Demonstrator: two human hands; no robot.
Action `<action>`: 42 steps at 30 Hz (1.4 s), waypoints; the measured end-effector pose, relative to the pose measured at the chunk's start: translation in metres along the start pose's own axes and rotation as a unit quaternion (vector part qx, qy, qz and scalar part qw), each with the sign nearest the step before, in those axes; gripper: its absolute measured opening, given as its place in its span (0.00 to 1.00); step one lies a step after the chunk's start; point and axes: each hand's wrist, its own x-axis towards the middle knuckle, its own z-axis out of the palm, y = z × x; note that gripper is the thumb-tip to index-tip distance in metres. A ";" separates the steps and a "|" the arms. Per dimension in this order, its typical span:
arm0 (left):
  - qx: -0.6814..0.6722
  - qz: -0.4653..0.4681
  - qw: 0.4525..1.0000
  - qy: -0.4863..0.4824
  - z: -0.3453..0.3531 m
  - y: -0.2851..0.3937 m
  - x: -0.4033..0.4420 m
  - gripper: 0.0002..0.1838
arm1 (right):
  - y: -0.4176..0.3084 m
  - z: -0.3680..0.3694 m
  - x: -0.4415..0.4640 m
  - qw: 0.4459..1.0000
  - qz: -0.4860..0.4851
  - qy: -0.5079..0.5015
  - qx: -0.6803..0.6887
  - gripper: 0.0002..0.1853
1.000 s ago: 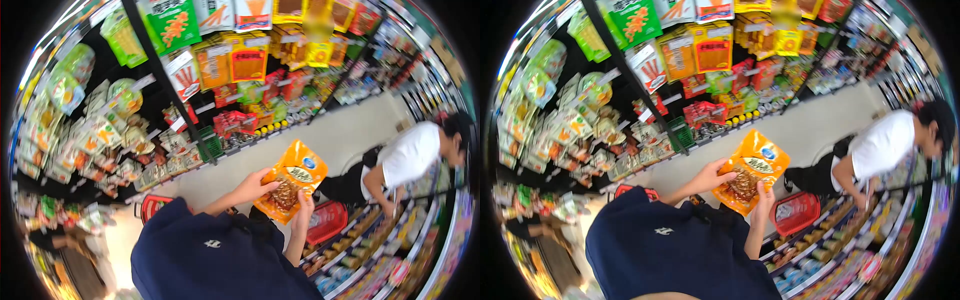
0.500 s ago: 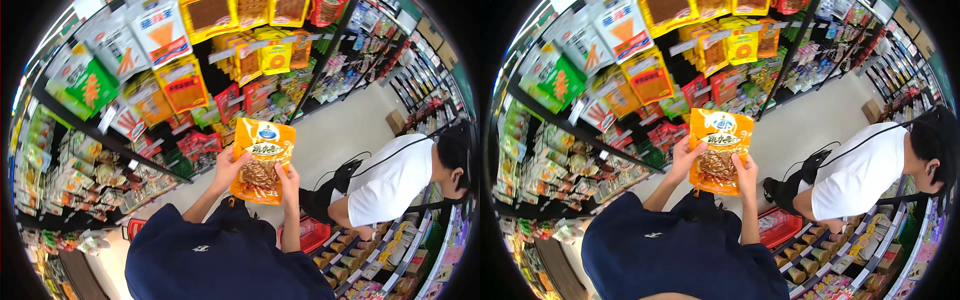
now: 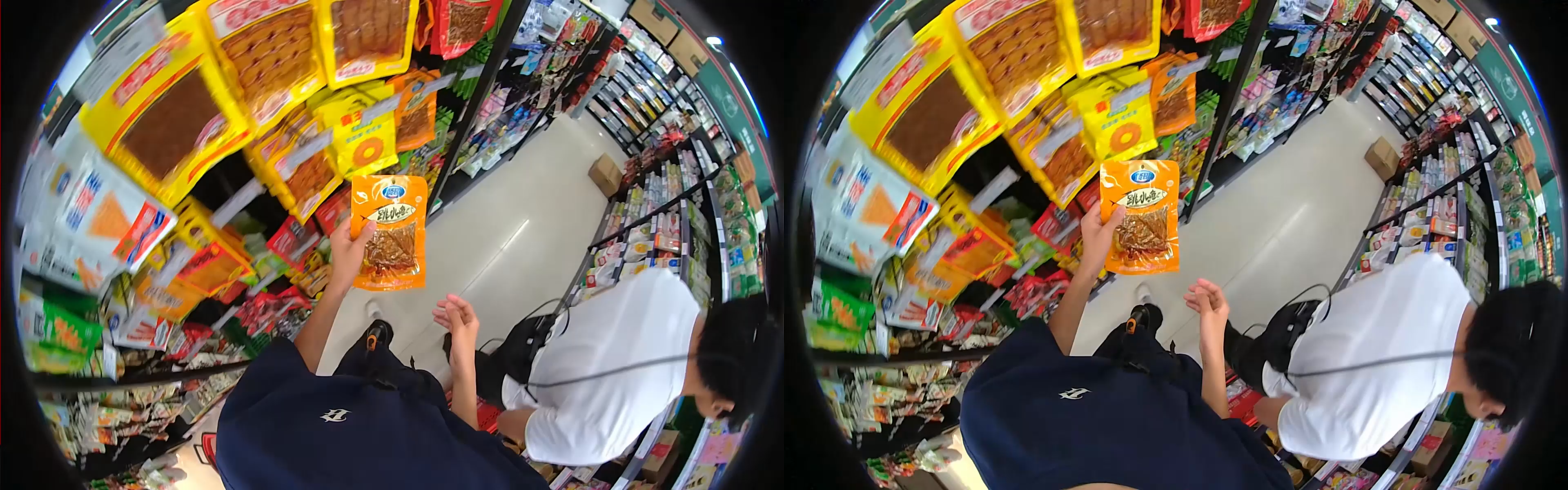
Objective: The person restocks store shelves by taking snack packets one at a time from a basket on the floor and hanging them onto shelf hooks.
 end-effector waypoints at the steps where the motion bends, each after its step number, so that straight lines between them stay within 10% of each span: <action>1: -0.006 -0.002 1.000 -0.004 0.009 -0.010 0.027 0.10 | -0.010 0.002 0.017 1.000 -0.002 0.006 -0.003 0.16; 13: 0.038 0.051 0.998 0.023 0.098 -0.057 0.219 0.14 | -0.093 -0.003 0.168 0.993 -0.046 0.102 0.026 0.14; 42: 0.072 0.009 0.963 0.261 0.165 -0.055 0.230 0.10 | -0.147 0.052 0.429 0.967 0.057 -0.248 -0.028 0.11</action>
